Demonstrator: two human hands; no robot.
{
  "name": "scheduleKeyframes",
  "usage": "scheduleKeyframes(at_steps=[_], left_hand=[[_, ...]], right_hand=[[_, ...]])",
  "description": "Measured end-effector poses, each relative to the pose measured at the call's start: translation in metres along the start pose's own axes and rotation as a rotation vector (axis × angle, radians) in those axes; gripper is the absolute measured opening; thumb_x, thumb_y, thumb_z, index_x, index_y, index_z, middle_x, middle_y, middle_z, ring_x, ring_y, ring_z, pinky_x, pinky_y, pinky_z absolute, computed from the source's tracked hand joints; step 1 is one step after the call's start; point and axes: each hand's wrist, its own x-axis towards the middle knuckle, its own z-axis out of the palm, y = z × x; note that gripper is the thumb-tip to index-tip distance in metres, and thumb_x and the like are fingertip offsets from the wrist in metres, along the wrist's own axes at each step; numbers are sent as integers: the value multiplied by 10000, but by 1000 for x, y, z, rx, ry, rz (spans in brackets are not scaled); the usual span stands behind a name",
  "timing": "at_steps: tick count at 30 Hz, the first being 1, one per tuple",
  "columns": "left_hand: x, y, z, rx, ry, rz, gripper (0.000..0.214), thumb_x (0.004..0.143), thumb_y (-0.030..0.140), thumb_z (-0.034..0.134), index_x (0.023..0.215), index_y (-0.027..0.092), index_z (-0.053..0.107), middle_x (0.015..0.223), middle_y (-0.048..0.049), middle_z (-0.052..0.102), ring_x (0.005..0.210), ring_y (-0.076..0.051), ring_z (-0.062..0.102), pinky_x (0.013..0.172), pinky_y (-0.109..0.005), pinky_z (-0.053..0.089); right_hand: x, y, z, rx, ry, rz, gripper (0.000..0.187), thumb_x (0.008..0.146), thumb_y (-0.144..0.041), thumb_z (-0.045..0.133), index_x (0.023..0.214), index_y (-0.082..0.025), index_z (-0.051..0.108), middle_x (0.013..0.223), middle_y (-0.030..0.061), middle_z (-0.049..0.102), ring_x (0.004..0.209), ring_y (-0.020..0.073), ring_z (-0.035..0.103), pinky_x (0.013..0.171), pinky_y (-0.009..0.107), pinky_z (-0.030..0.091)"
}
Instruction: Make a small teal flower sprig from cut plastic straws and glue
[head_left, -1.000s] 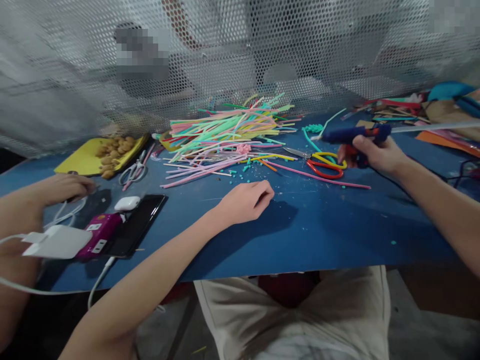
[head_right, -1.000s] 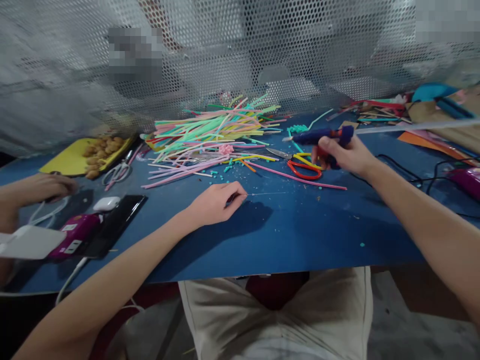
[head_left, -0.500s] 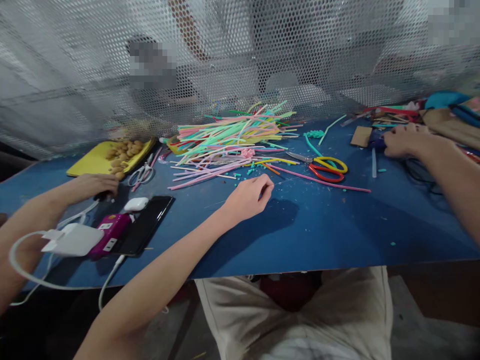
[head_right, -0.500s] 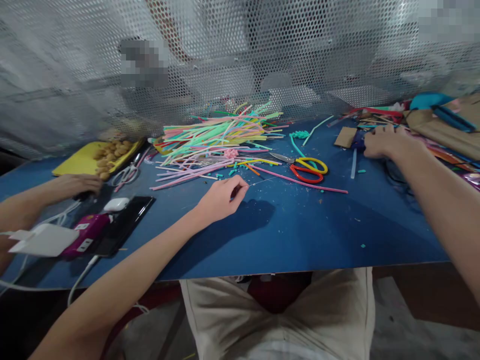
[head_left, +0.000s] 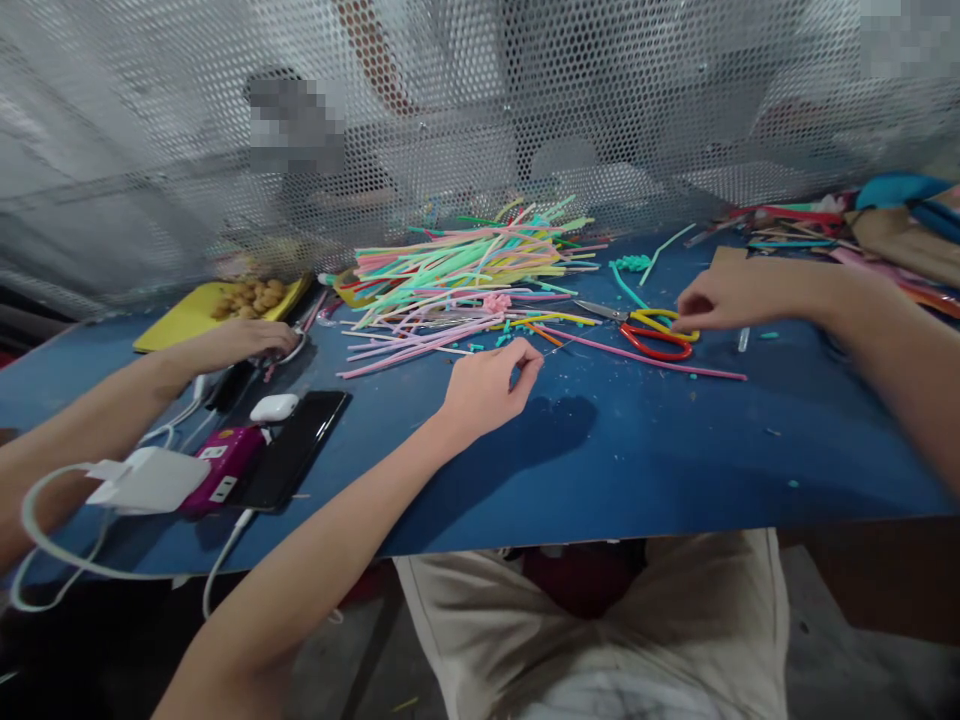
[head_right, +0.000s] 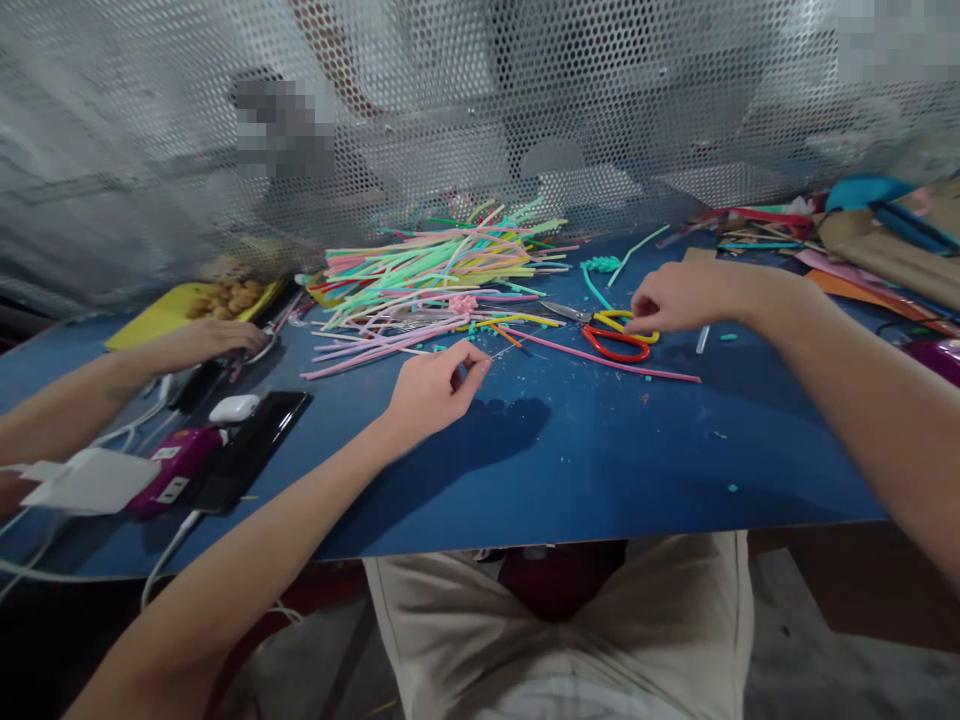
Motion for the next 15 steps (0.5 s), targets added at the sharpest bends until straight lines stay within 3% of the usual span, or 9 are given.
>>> scheduleKeyframes(at_steps=[3,7,11,15], left_hand=[[1,0,-1,2,17,-20,195,1002,376,539,953,262,689,726,45,748,599,-118,657,592,-238,385],[3,-1,-1,26,50,-18,195,991,377,561,934,264,709,728,43,761,609,-124,675,593,-242,395],[4,-2,-2,19,94,-16,195,996,373,552,959,264,710,765,48,777,587,-116,661,590,-246,393],[4,-2,-4,-3,126,0,219,1010,383,535,986,250,707,762,38,776,572,-109,649,592,-244,403]], right_hand=[[-16,-17,8,-172,-284,52,434,757,-627,778,833,-199,790,772,82,730,610,171,552,585,313,289],[-30,-17,24,-118,-342,18,237,818,-440,758,837,-204,761,761,81,718,596,186,557,558,325,314],[-40,-11,32,25,-415,-92,203,897,-332,634,745,-202,671,677,46,663,572,157,513,569,320,314],[-51,-18,31,33,-376,-118,105,893,-269,589,809,-207,600,693,43,649,593,162,522,590,320,343]])
